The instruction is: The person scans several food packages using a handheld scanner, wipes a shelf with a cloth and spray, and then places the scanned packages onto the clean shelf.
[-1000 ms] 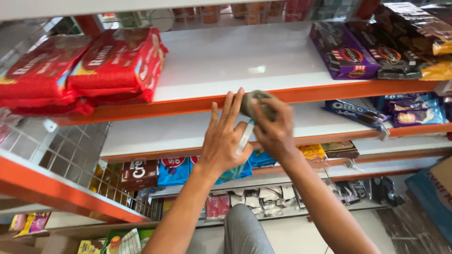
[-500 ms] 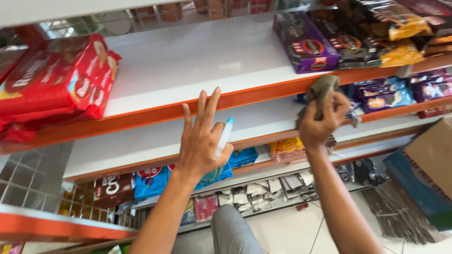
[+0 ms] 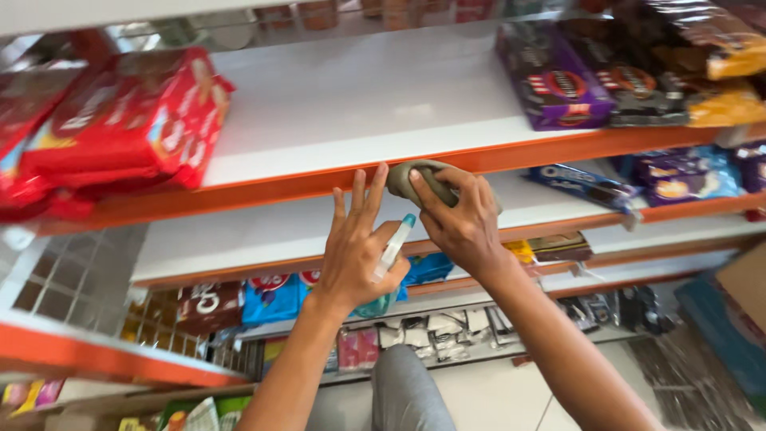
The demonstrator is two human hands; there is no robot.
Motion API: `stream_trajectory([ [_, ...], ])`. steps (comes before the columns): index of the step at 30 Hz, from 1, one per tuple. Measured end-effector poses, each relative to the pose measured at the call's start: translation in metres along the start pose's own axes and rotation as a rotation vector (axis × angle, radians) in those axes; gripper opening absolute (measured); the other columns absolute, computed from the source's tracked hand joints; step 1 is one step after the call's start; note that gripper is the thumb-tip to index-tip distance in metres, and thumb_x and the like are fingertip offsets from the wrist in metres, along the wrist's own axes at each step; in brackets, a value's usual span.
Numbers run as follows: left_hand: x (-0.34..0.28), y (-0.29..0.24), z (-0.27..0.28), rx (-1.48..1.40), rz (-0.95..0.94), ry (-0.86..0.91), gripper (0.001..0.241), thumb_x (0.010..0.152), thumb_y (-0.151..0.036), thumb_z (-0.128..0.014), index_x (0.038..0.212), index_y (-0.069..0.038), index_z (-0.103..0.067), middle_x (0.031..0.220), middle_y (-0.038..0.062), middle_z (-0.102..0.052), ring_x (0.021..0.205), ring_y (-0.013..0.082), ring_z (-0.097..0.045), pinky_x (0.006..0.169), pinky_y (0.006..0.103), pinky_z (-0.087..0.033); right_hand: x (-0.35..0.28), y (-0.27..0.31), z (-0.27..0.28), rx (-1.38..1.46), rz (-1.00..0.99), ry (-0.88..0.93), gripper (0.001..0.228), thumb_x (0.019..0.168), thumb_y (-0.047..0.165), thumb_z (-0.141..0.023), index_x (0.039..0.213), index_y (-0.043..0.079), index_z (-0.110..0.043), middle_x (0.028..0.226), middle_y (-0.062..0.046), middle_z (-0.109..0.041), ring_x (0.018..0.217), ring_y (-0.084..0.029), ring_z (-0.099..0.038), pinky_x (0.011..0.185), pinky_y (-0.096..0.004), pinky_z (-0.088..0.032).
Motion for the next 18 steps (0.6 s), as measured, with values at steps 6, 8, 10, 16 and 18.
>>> stream_trajectory([
  [6,-0.056,0.047,0.050,0.167,0.113,-0.081,0.034,0.068,-0.011,-0.072,0.101,-0.005,-0.076,0.167,0.029,-0.022,0.157,0.0511,-0.016,0.121,0.0770,-0.008,0.034,0.072,-0.045,0.031,0.173,0.067,0.058,0.082,0.005,-0.078,0.138,0.016,-0.067,0.122,-0.011,-0.056,0.103,-0.030,-0.057,0.087,-0.044,-0.047],
  [8,-0.073,0.061,0.072,0.184,0.165,-0.090,0.034,0.067,-0.011,-0.072,0.100,-0.005,-0.076,0.167,0.030,-0.020,0.156,0.0519,-0.015,0.120,0.0774,-0.006,0.044,0.098,-0.064,0.059,0.216,0.070,0.058,0.083,0.006,-0.078,0.139,0.017,-0.067,0.122,-0.010,-0.055,0.103,-0.029,-0.057,0.087,-0.044,-0.046],
  [10,-0.090,0.073,0.096,0.199,0.215,-0.099,0.033,0.065,-0.012,-0.073,0.098,-0.006,-0.077,0.166,0.031,-0.018,0.156,0.0527,-0.014,0.118,0.0778,-0.004,0.052,0.128,-0.084,0.043,0.279,0.085,0.056,0.085,0.012,-0.077,0.139,0.016,-0.067,0.122,-0.010,-0.055,0.100,-0.029,-0.055,0.083,-0.045,-0.043],
  [16,-0.136,0.105,0.166,0.166,0.275,-0.148,0.036,0.066,-0.017,-0.075,0.100,-0.005,-0.076,0.168,0.029,-0.015,0.156,0.0524,-0.013,0.119,0.0768,-0.005,0.075,0.203,-0.132,0.066,0.326,0.079,0.058,0.085,0.011,-0.072,0.142,0.015,-0.065,0.124,-0.010,-0.055,0.106,-0.028,-0.055,0.086,-0.044,-0.042],
  [18,-0.149,0.115,0.186,0.190,0.296,-0.168,0.032,0.068,-0.018,-0.075,0.098,-0.005,-0.075,0.168,0.029,-0.016,0.157,0.0522,-0.014,0.120,0.0761,-0.005,0.083,0.226,-0.146,0.072,0.346,0.088,0.059,0.084,0.011,-0.071,0.142,0.014,-0.064,0.122,-0.010,-0.055,0.104,-0.029,-0.054,0.086,-0.044,-0.042],
])
Point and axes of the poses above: each hand's wrist, its own x-axis towards the middle knuckle, its own z-axis out of the back of the hand, y = z × x, the point moved 10 cm from there along x, towards the middle knuckle
